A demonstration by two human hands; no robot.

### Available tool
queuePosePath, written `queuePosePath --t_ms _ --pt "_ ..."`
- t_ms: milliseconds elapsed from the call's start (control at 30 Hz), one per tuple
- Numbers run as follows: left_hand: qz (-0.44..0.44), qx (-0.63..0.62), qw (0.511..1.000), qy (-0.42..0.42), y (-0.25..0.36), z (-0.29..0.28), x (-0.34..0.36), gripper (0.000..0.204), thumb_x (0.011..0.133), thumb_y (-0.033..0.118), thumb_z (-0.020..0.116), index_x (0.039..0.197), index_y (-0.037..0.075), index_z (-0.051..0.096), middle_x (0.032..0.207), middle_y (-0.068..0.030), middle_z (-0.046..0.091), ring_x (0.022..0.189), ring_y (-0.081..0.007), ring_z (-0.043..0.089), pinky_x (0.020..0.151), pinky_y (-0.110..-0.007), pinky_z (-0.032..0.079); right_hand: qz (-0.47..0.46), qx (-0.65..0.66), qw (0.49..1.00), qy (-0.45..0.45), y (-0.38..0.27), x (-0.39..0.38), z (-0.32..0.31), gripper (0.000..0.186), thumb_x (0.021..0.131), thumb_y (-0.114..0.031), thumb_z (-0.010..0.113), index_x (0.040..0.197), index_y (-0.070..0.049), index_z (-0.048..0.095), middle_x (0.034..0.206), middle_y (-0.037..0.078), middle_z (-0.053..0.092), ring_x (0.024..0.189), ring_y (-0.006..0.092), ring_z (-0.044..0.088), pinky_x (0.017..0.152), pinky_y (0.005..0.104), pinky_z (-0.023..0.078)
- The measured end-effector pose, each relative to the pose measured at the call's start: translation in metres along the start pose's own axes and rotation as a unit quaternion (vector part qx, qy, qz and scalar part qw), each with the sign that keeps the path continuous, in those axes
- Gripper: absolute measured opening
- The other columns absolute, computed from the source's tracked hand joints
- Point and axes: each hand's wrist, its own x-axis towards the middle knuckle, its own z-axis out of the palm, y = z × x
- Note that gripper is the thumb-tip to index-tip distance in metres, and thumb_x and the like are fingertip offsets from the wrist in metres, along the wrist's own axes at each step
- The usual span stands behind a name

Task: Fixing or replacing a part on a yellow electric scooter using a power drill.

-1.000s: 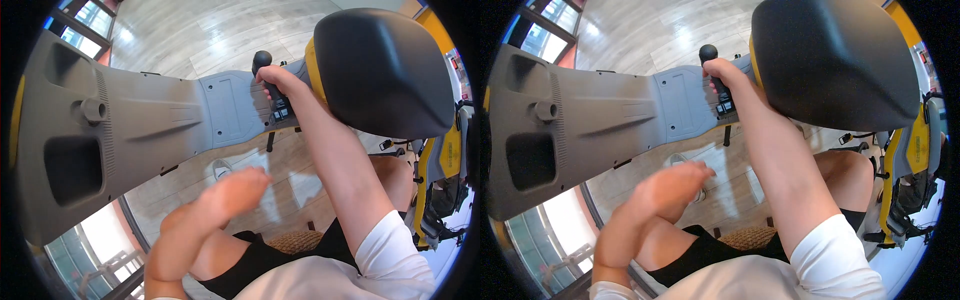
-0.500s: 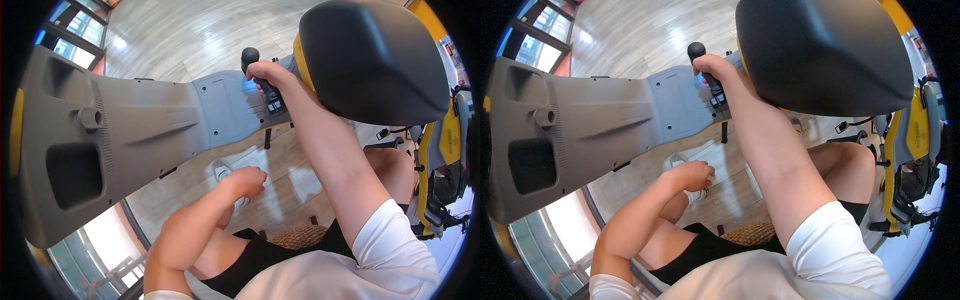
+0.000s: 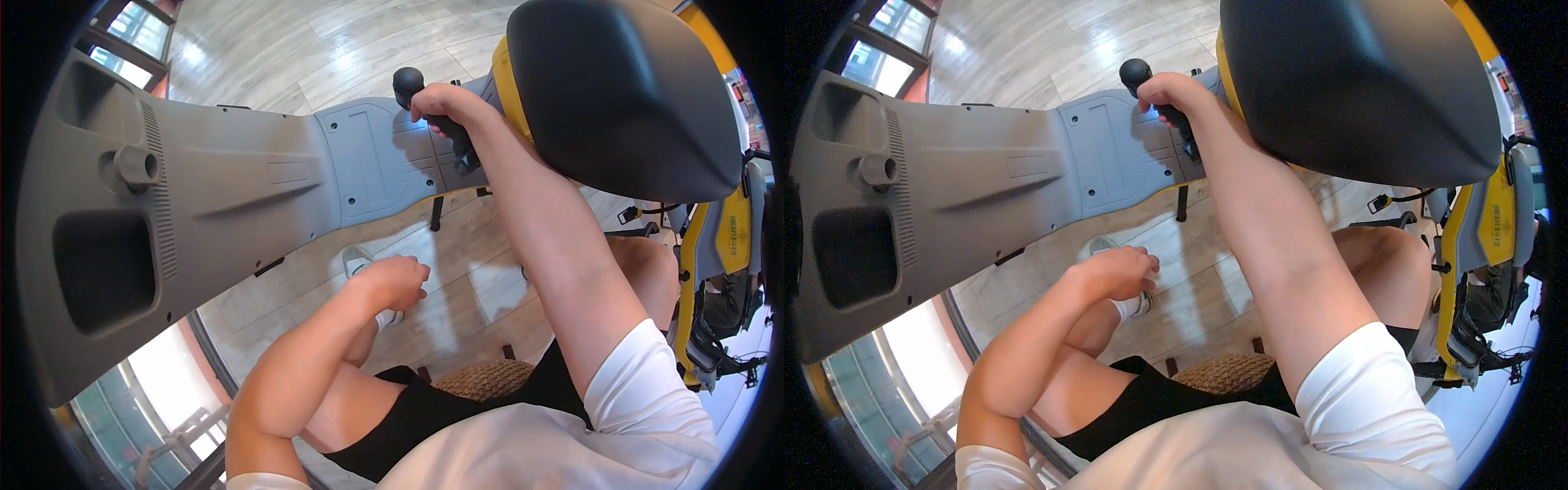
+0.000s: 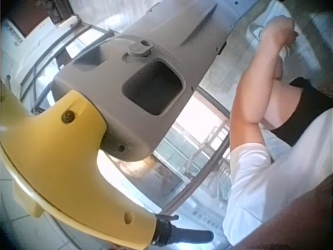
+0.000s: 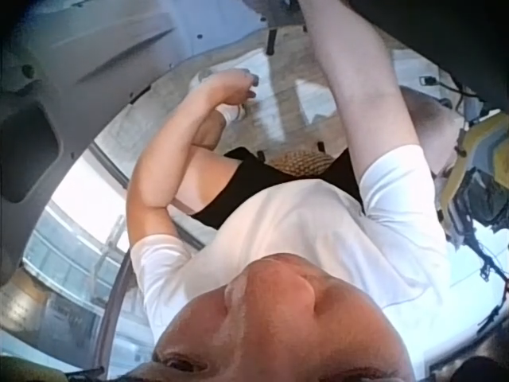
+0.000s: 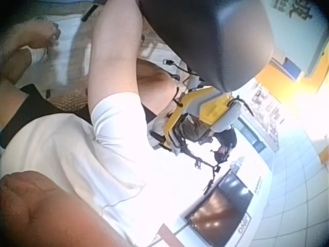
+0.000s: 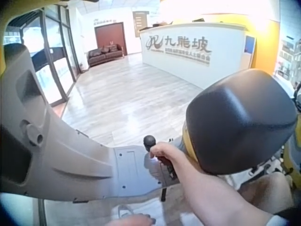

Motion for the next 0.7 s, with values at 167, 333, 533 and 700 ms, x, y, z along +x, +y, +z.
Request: queuePosePath --t_ms 167,333,533,700 --pt "0.014 -0.007 1.0 0.007 0.0 -0.001 0.001 0.035 0.086 0.024 0.065 0.114 0.003 0.062 0.109 -0.0191 0.063 0.103 -0.0368 0.06 0.088 -0.042 0.048 0.009 -0.08 0.997 -0.011 0.0 0.002 0.0 0.016 0.079 -0.015 0.061 0.089 -0.003 0.058 0.064 0.006 0.052 0.053 0.0162 0.05 0.051 0.0324 0.047" --pt "0.017 -0.002 1.0 0.009 0.0 -0.002 0.001 0.034 0.087 0.025 0.064 0.113 0.003 0.062 0.108 -0.0198 0.063 0.103 -0.0371 0.06 0.088 -0.042 0.048 0.008 -0.006 0.999 -0.035 0.003 0.004 -0.002 0.014 0.078 -0.014 0.061 0.085 -0.002 0.057 0.063 0.006 0.052 0.053 0.0161 0.05 0.052 0.0332 0.047" --pt "0.02 0.0 1.0 0.009 -0.003 -0.001 0.003 0.035 0.087 0.025 0.064 0.114 0.003 0.062 0.108 -0.0202 0.063 0.103 -0.0371 0.06 0.088 -0.043 0.048 -0.004 0.074 0.997 -0.036 0.004 0.001 0.0 0.018 0.08 -0.014 0.06 0.092 -0.002 0.055 0.062 0.004 0.051 0.05 0.016 0.049 0.049 0.0318 0.046" --pt "0.02 0.001 1.0 0.01 -0.003 -0.003 0.001 0.036 0.087 0.026 0.065 0.115 0.003 0.062 0.108 -0.0202 0.063 0.103 -0.0374 0.06 0.089 -0.043 0.048 0.006 0.195 0.981 -0.018 0.008 0.009 0.001 0.019 0.081 -0.013 0.06 0.094 -0.001 0.055 0.06 0.005 0.05 0.049 0.0167 0.048 0.047 0.0325 0.047"
